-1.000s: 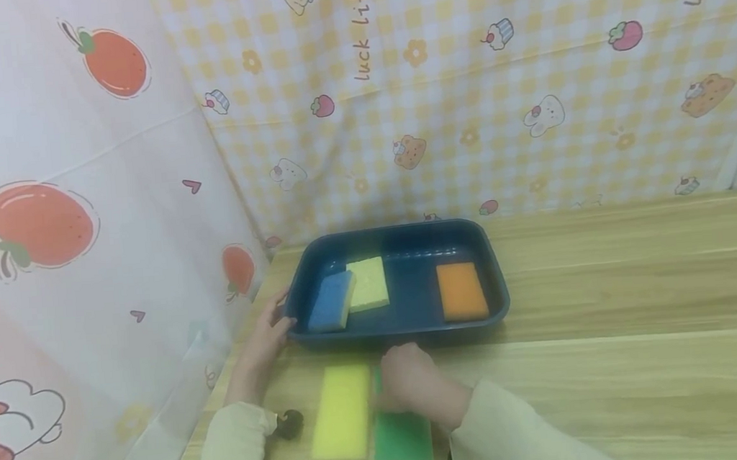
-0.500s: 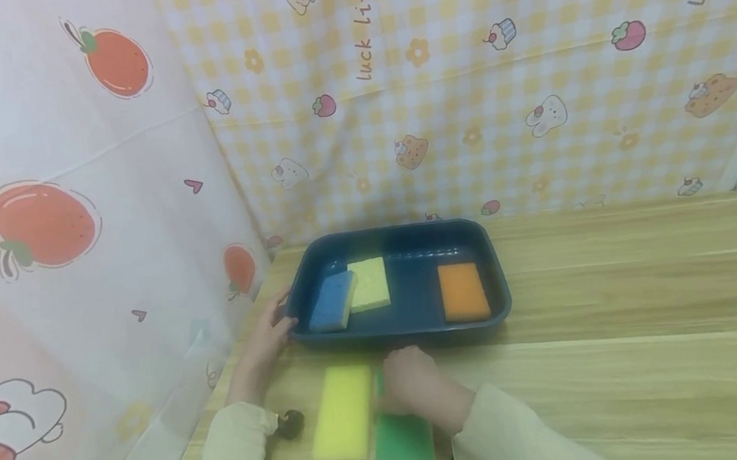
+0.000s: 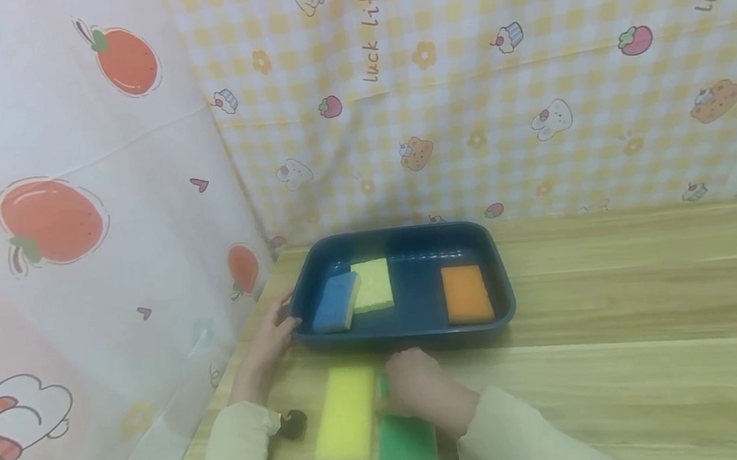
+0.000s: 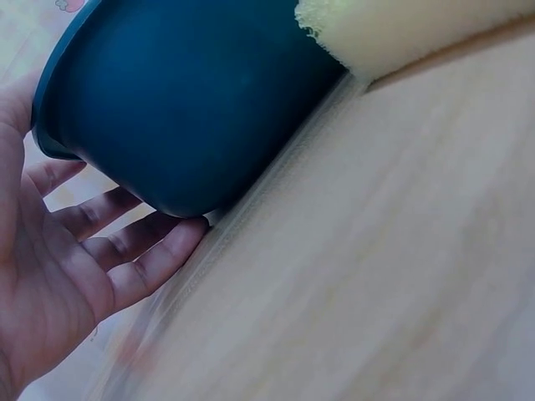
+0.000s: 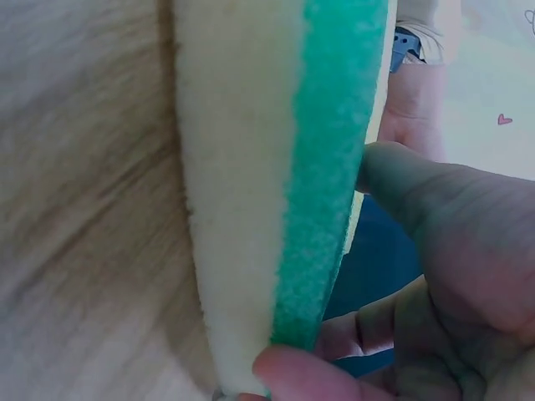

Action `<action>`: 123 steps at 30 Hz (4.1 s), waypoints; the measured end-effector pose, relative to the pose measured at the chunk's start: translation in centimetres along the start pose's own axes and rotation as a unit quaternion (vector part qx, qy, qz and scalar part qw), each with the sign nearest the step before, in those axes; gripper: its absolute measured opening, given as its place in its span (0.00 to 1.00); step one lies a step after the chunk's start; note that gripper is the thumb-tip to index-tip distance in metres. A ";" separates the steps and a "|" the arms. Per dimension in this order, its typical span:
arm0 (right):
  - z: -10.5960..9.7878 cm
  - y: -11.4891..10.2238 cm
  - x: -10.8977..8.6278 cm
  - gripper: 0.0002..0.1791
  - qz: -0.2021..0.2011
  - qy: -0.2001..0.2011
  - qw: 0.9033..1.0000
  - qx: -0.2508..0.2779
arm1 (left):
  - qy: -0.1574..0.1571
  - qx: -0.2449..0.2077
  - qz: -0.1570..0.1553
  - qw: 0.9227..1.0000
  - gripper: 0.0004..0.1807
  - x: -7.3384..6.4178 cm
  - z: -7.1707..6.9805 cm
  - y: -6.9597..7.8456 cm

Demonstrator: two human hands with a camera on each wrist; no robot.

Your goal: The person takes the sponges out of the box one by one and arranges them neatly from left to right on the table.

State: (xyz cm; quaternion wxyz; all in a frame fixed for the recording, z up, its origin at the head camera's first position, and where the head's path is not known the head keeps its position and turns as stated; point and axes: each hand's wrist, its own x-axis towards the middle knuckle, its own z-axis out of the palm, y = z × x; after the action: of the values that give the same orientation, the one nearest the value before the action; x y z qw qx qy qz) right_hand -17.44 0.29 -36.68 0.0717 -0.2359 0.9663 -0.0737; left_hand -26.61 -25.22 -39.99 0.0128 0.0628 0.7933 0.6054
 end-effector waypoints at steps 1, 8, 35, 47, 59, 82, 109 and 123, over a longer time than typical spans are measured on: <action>0.0 0.0 0.0 0.33 -0.002 0.001 1.000 -0.005 | 0.001 0.001 0.001 1.000 0.34 0.0 0.0 0.0; -0.2 -0.4 0.1 0.34 -0.004 -0.007 1.000 -0.020 | 0.002 0.007 0.004 1.000 0.33 -0.1 -0.4 0.0; -8.4 -2.7 5.9 0.26 0.000 0.012 1.000 -0.021 | -0.009 -0.006 0.015 1.000 0.33 -1.1 -0.3 1.9; -9.9 -1.2 14.6 0.17 0.063 -0.021 0.996 0.057 | 0.012 0.003 0.019 1.000 0.33 -0.3 -0.3 0.5; -8.0 -1.1 18.5 0.21 0.091 -0.027 0.992 0.087 | -0.002 -0.002 0.017 1.000 0.33 -0.6 -0.6 0.8; -3.5 -2.0 23.5 0.40 0.135 -0.091 0.986 0.046 | -0.006 -0.022 0.018 1.000 0.34 -1.3 -0.4 2.1; -7.3 -1.3 20.3 0.35 0.114 -0.051 0.990 0.060 | -0.010 -0.016 0.007 1.000 0.33 -1.4 0.0 2.5; -14.2 1.4 14.6 0.33 0.108 -0.062 0.989 0.080 | 0.006 -0.016 0.000 1.000 0.33 -1.6 -0.7 1.1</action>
State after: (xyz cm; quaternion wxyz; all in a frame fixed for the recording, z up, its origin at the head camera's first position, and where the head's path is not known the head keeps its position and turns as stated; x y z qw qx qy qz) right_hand -33.29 -3.75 -24.56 0.1579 -0.1282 0.9707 -0.1279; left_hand -25.03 -25.79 -38.82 0.0091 0.0591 0.7834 0.6187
